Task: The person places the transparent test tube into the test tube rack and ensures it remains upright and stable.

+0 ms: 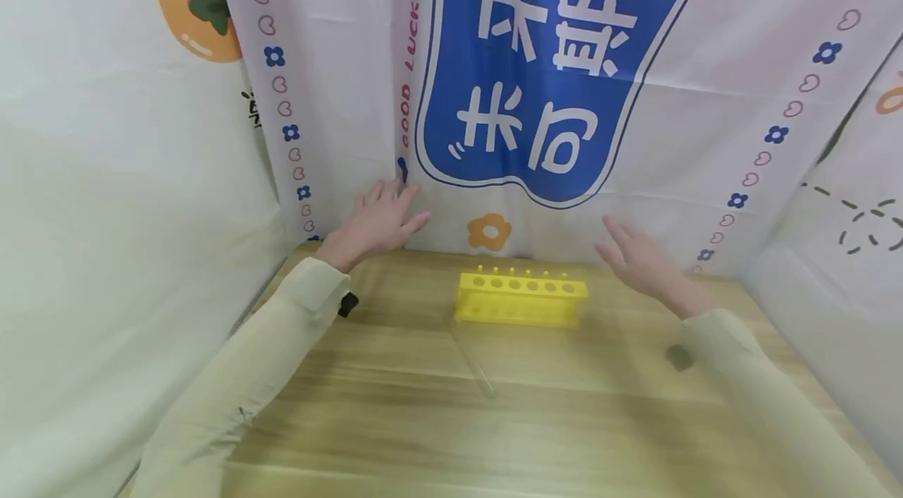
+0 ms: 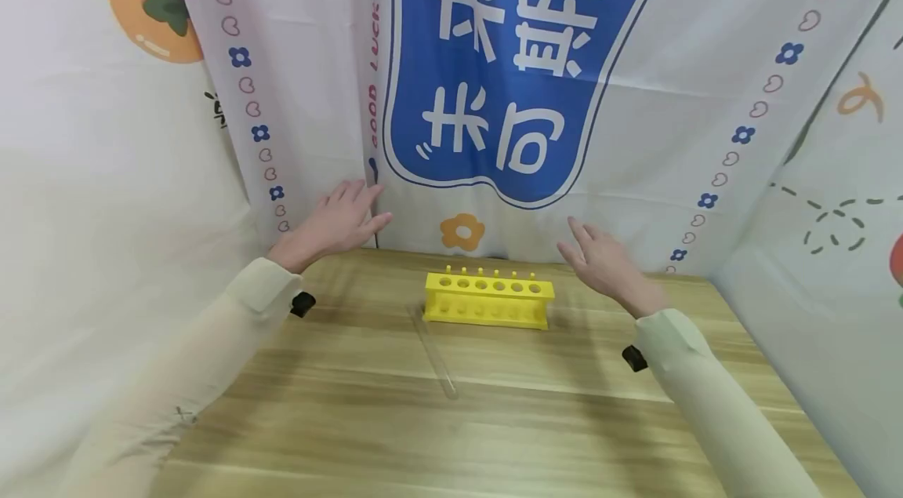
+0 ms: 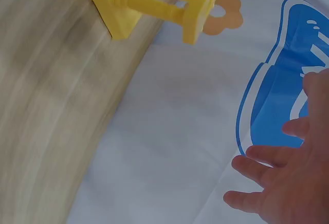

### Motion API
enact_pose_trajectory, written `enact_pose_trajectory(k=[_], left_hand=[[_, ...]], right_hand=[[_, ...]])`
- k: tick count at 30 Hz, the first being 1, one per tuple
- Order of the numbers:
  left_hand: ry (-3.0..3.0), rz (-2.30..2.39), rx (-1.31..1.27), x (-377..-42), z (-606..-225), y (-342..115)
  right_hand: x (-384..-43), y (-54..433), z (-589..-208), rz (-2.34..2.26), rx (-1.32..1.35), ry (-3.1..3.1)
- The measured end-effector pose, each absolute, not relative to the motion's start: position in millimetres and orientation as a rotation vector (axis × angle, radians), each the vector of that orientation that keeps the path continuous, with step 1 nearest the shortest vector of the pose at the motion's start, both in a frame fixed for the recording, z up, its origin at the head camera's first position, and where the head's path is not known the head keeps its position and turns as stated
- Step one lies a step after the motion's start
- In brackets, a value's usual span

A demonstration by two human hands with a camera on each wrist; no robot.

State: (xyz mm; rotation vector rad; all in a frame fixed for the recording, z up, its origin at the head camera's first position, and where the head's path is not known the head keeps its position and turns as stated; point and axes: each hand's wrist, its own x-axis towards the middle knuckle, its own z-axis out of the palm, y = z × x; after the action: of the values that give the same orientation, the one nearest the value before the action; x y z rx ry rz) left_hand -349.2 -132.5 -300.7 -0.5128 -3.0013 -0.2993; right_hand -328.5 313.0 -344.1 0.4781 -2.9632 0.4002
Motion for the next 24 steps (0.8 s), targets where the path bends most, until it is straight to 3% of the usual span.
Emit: enact_pose_trajectory(k=[24], left_hand=[[-3.031,-0.634,-0.634,-342.9,-351.0,-117.9]], right_hand=[[-324.4,313.5,-399.5,0.787,0.452,-2.95]])
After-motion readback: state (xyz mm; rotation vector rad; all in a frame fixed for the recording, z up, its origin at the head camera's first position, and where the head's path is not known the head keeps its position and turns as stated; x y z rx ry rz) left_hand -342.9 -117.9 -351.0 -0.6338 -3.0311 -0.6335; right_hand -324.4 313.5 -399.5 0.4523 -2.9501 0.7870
